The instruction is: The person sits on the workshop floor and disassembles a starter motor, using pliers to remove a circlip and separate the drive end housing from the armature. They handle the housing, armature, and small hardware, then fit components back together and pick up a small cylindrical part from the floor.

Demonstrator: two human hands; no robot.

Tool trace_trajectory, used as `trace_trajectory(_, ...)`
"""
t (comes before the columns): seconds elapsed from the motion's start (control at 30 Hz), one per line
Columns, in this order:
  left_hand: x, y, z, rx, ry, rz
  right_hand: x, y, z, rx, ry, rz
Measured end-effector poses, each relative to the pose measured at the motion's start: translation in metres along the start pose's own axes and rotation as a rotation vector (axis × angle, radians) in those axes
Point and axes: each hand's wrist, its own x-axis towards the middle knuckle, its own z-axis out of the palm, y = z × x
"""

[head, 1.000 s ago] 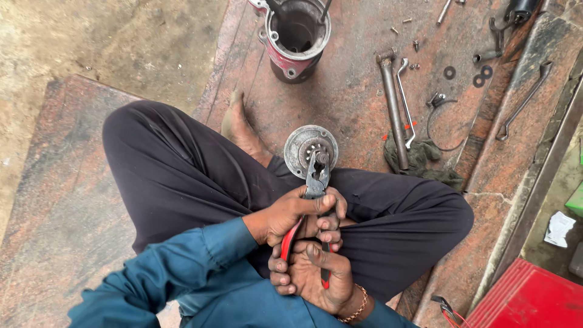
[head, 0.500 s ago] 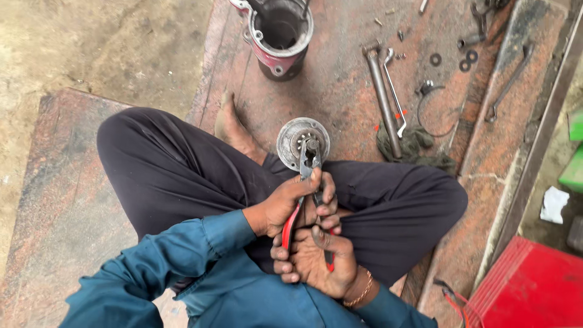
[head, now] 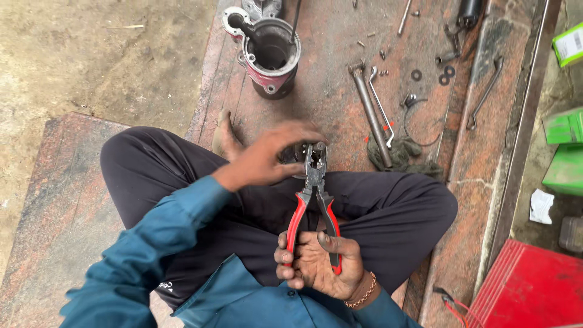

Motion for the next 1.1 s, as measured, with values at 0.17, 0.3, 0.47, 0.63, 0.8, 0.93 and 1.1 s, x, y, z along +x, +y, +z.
trace_trajectory(0.17,0.004,-0.017,0.019,-0.187,0.015,-0.167,-0.002,-0.014,0.003,-0.189,-0.034,0.015)
trace_trajectory(0.3,0.002,-0.021,0.026,-0.195,0.03,-0.163,0.0,-0.018,0.016,-0.408,-0.033,0.002)
trace_trajectory(0.47,0.004,-0.02,0.026,-0.172,0.063,-0.198,-0.011,-0.025,0.021,-0.479,-0.064,-0.103)
trace_trajectory(0.63,0.002,-0.022,0.016,-0.223,0.054,-0.22,-0.034,-0.058,-0.003,-0.908,0.549,-0.483)
trace_trajectory(0.8,0.002,-0.023,0.007,-0.219,0.056,-0.224,-0.027,-0.149,-0.027,-1.463,1.135,-0.391)
trace_trajectory(0.93,0.004,-0.023,0.003,-0.255,0.051,-0.238,0.0,-0.22,-0.046,-2.126,1.408,-0.102)
trace_trajectory(1.1,0.003,-0.024,-0.003,-0.297,-0.005,-0.245,0.029,-0.242,-0.082,-2.254,1.306,-0.15)
